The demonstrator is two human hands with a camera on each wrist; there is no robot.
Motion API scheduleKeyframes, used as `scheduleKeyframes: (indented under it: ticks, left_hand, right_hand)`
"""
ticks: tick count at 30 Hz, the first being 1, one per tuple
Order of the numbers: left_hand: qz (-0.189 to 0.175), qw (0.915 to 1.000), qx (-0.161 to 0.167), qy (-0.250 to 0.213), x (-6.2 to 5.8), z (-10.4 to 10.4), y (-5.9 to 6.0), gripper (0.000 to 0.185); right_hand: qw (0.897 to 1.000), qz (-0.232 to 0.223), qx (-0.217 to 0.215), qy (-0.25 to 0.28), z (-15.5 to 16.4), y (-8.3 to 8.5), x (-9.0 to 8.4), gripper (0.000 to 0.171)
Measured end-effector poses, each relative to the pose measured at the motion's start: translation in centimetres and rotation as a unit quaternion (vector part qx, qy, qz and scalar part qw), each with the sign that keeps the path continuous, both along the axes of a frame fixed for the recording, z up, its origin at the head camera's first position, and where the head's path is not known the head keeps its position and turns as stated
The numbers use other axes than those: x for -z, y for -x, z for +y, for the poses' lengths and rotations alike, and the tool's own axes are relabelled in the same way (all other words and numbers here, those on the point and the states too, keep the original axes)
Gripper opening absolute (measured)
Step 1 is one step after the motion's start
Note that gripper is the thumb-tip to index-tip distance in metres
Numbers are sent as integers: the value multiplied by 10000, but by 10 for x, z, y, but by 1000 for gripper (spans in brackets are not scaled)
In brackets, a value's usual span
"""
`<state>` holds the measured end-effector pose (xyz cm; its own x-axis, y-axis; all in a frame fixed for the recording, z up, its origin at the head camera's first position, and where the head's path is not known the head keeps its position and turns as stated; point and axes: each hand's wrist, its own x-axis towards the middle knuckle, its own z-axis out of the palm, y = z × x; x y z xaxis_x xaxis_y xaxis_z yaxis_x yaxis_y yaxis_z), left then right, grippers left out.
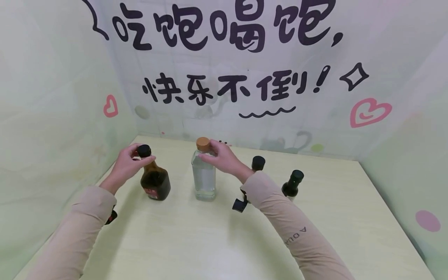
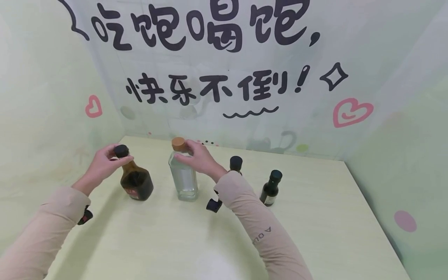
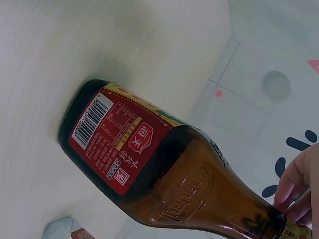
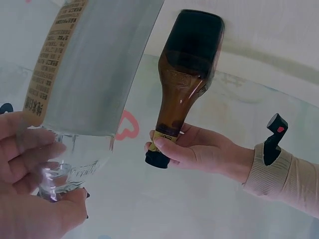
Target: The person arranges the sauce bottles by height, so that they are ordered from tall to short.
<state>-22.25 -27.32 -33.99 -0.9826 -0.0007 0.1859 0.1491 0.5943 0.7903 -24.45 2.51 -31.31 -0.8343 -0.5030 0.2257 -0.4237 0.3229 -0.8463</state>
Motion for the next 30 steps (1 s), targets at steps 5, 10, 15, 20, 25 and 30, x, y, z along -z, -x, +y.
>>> scheduleKeyframes:
  ticks: [5,10,15,20,25,30]
  left_hand:
    - [-75,10000,23,-40,-2,1,-1,47]
    - [-124,9996,85,-220,-3,3,-1,48]
    - [-210,9993,137,-261,-2,0,-1,49]
    - [-272,9992,167,-255,0,-3,-1,47]
    - [-178,9993,238,-244,2,-3,-1,44]
    - [-127,9988,326,-339,2,0,0,41]
  right_hand:
    - [9998,14,-107,139,1,0,1,35]
    - [9999,44,-69,80,2,-1,1,34]
    - [9999,-147,44,36,0,-1,1,36]
    - [9996,-230,138,-39,-4,0,2,38]
    - [9995,-227,204,-44,-8,1,2,40]
    - [9989,-382,241,82,-10,-3,1,40]
